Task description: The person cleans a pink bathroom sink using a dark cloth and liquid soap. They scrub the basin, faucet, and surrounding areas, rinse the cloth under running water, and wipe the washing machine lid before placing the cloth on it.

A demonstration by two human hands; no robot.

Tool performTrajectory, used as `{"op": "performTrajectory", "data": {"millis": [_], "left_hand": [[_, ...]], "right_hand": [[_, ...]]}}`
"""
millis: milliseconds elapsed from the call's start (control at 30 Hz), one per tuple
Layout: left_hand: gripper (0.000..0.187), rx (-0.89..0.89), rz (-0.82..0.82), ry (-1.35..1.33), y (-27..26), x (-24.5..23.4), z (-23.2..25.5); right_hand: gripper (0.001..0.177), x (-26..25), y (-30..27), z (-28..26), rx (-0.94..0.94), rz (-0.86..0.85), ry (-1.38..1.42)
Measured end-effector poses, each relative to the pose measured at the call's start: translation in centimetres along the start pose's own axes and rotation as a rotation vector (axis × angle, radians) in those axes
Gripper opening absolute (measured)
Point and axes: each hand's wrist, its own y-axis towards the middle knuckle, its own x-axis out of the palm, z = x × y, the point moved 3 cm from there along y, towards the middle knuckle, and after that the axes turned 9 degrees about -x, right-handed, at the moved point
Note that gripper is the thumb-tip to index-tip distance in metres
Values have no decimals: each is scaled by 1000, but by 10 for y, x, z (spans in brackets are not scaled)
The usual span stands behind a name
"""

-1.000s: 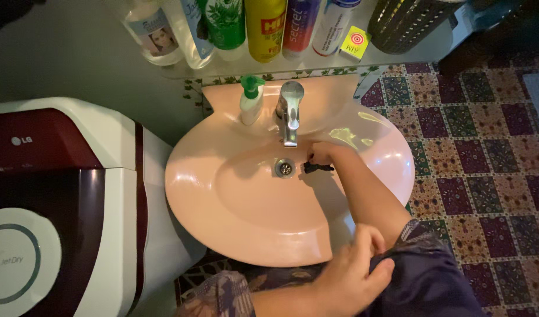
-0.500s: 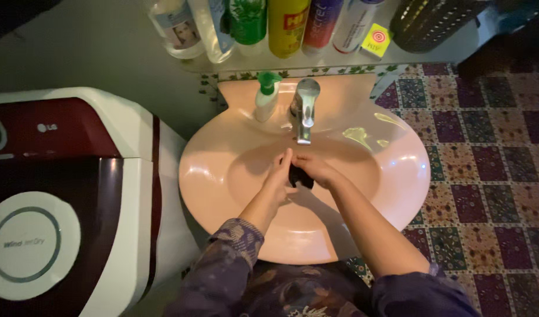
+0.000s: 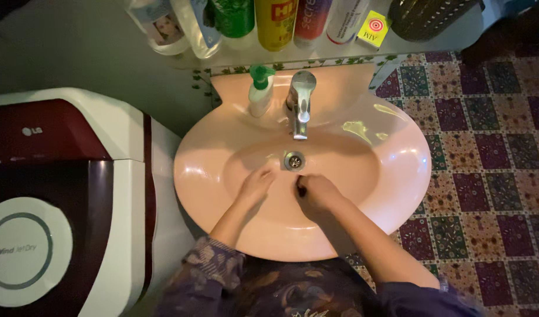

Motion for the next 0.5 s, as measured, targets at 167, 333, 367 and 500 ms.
{"op": "performTrajectory", "data": {"millis": [167,333,367,500], "left_hand": [[30,117,148,-177,-27,-43,11],[27,374,440,339,-73,-50,33],[27,461,494,420,-82,-52,36],[25,492,622,423,-102,-77,18]], "right_hand": [[37,69,0,-46,-388,-168,-92],[42,66,1,-15,-547,-271,444],[39,55,2,15,-456,-313,349],[42,22,-7,107,218,-86,-148]]}}
